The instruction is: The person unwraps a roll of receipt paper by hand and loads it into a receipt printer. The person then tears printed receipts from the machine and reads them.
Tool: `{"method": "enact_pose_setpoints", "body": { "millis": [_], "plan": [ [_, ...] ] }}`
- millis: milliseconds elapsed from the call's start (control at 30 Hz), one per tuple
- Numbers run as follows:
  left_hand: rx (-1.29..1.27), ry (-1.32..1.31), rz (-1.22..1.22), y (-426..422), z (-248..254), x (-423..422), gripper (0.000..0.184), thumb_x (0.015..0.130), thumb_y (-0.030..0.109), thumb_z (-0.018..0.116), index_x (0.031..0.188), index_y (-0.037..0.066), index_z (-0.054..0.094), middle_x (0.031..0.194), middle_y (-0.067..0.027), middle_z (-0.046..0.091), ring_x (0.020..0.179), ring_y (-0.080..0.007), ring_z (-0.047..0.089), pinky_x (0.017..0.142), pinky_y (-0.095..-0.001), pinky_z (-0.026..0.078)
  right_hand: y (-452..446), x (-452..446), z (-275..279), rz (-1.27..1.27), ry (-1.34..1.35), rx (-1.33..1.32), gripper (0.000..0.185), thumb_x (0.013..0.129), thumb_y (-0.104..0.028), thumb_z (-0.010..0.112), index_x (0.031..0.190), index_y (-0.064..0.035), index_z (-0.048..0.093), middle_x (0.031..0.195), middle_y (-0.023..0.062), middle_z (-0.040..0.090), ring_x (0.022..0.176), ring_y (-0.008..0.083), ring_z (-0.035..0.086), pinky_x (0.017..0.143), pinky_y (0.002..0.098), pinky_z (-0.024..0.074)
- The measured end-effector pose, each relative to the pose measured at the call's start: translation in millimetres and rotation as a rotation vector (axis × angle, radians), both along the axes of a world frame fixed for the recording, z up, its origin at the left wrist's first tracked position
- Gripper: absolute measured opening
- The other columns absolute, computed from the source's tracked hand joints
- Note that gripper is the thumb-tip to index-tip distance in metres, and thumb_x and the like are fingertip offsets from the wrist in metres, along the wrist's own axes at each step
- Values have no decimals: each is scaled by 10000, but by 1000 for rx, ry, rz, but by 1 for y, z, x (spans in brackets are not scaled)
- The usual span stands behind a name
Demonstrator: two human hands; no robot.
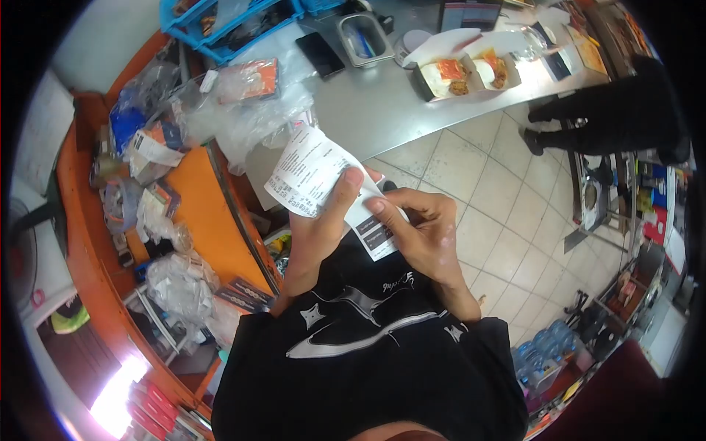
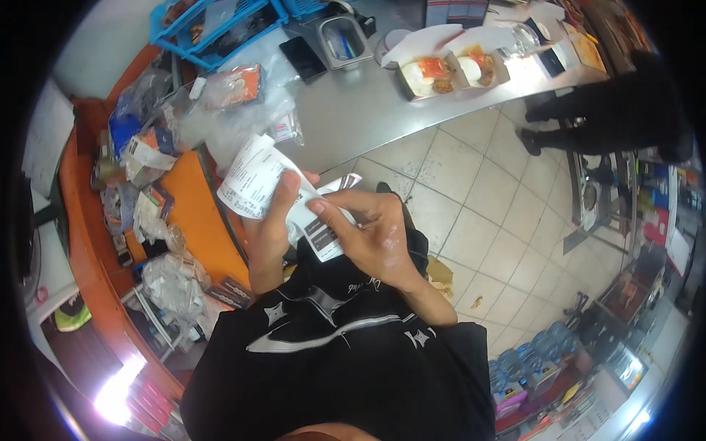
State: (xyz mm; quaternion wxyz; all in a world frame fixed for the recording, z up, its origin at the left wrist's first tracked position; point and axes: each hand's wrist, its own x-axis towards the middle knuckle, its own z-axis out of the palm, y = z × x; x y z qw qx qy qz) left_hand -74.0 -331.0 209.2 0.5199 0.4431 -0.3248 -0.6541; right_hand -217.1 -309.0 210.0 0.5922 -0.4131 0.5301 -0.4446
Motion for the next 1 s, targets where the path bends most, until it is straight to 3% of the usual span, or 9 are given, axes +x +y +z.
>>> {"method": "enact_pose_setpoints", "body": {
  "millis": [200, 267, 400, 500, 567, 667, 767, 867, 1000],
  "plan": [
    [26, -117, -159, -17, -14, -20, 162, 881, -1, 622, 1032, -58, 605, 913, -133, 685, 796, -155, 654, 723, -252, 532, -10, -24, 0, 8, 203, -139, 80, 860, -33, 665, 833, 41, 677, 618, 44, 603, 533, 70, 487, 469, 240, 368],
    [-86, -186, -113, -25, -27, -44, 119, 899, 45, 622, 978, -42, 639, 824, -72, 669, 678, -96, 597, 609, -212, 480, -17, -39, -17, -31, 523, -562, 62, 823, -12, 680, 871, 26, 670, 598, 67, 544, 483, 152, 500, 463, 278, 390],
    [76, -174, 164, -78, -76, -90, 161, 916, 157, 632, 951, 5, 668, 666, 59, 512, 533, -25, 387, 466, -202, 294, -12, -91, 4, 303, 497, -992, 112, 786, -51, 686, 883, -5, 654, 571, 50, 442, 462, 166, 506, 420, 304, 397],
    [41, -414, -47, -123, -108, -140, 138, 899, 159, 653, 925, 24, 655, 697, 49, 538, 552, -37, 428, 479, -212, 328, -24, -132, -15, 206, 430, -967, 123, 769, -59, 698, 876, -15, 656, 558, 43, 406, 446, 152, 485, 402, 295, 385],
    [-182, -500, -140, -163, -153, -178, 122, 868, 128, 672, 915, 20, 639, 810, -9, 597, 689, -107, 538, 608, -268, 438, -51, -176, -16, 93, 383, -831, 130, 774, -26, 708, 895, 3, 673, 610, 67, 525, 480, 181, 544, 412, 288, 407],
    [-103, -583, -244, -238, -215, -239, 265, 808, 180, 730, 966, -12, 636, 912, -92, 656, 856, -177, 622, 757, -312, 481, -73, -237, -13, -42, 286, -526, 70, 821, -25, 683, 873, 21, 694, 728, 124, 665, 575, 207, 639, 506, 277, 477],
    [-340, -1074, -520, -303, -277, -260, 483, 749, 318, 793, 1055, -15, 621, 855, -87, 671, 738, -177, 631, 619, -299, 500, -95, -287, -8, -175, 269, -400, 102, 855, -71, 677, 859, 26, 707, 737, 117, 701, 615, 123, 655, 546, 241, 485],
    [-55, -1254, -648, -312, -238, -255, 592, 723, 360, 806, 1092, -60, 609, 925, -136, 686, 842, -203, 648, 728, -309, 511, -118, -327, -13, -248, 284, -189, 126, 883, -85, 657, 880, 34, 700, 713, 81, 690, 606, 75, 613, 530, 223, 462],
    [-162, -1183, -413, -253, -118, -273, 581, 753, 361, 786, 1097, -73, 612, 831, -97, 646, 761, -149, 599, 681, -295, 485, -160, -349, -23, -402, -57, -57, 180, 907, -99, 636, 952, 72, 672, 758, 69, 687, 650, 65, 609, 568, 207, 475]
  ]
}}
